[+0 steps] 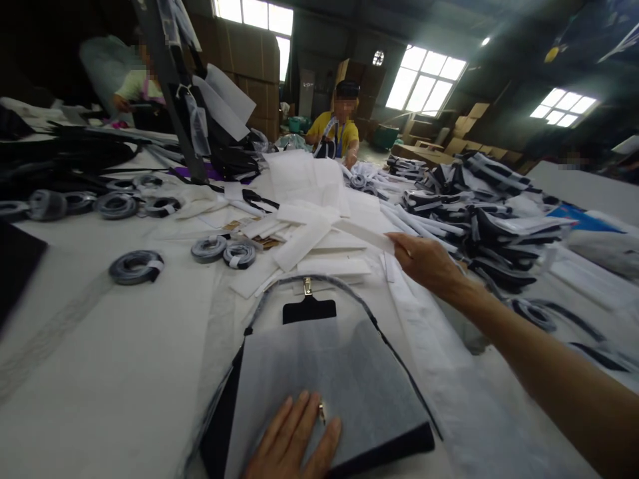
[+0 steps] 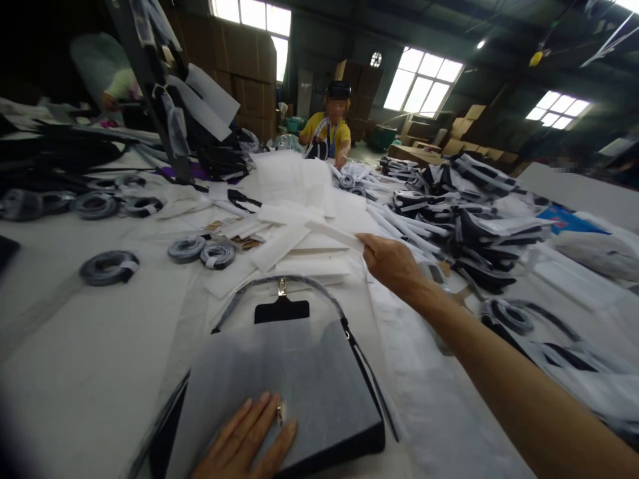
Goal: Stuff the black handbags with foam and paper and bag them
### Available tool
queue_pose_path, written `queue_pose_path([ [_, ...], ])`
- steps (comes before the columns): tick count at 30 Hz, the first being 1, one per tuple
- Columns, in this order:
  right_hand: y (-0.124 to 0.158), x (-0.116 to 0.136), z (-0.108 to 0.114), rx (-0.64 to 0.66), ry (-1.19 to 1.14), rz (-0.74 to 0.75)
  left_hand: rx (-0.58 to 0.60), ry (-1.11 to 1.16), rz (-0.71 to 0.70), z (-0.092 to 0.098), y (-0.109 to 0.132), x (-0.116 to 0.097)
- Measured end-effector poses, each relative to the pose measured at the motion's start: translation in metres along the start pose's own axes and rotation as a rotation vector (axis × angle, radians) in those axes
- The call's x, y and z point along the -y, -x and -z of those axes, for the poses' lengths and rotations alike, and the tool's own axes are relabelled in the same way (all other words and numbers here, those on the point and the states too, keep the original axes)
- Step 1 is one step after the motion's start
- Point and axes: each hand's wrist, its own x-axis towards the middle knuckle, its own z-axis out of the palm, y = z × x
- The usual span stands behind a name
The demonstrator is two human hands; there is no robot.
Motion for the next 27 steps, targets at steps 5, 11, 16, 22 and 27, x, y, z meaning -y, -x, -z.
queue_pose_path([
  [5, 0.047, 0.007, 0.015, 0.07, 0.043, 0.026, -0.006, 0.042, 0.019, 0.011, -0.004, 0.005],
  [11, 0.072, 0.092, 0.008, 0.092, -0.231, 0.292, 0.13, 0.375, 0.142, 0.019, -0.006, 0.01],
  [16, 0.096, 0.168, -0.002, 0.383, -0.429, 0.422, 0.4, 0.931, 0.595, 0.044, -0.022, 0.022],
  [22, 0.125, 0.173, -0.04, 0.344, -0.412, 0.369, 0.625, 0.823, 0.551, 0.071, -0.058, 0.03],
  [27, 0.131, 0.171, -0.045, 0.292, -0.464, 0.333, 0.713, 0.241, 0.393, 0.05, -0.091, 0.024],
])
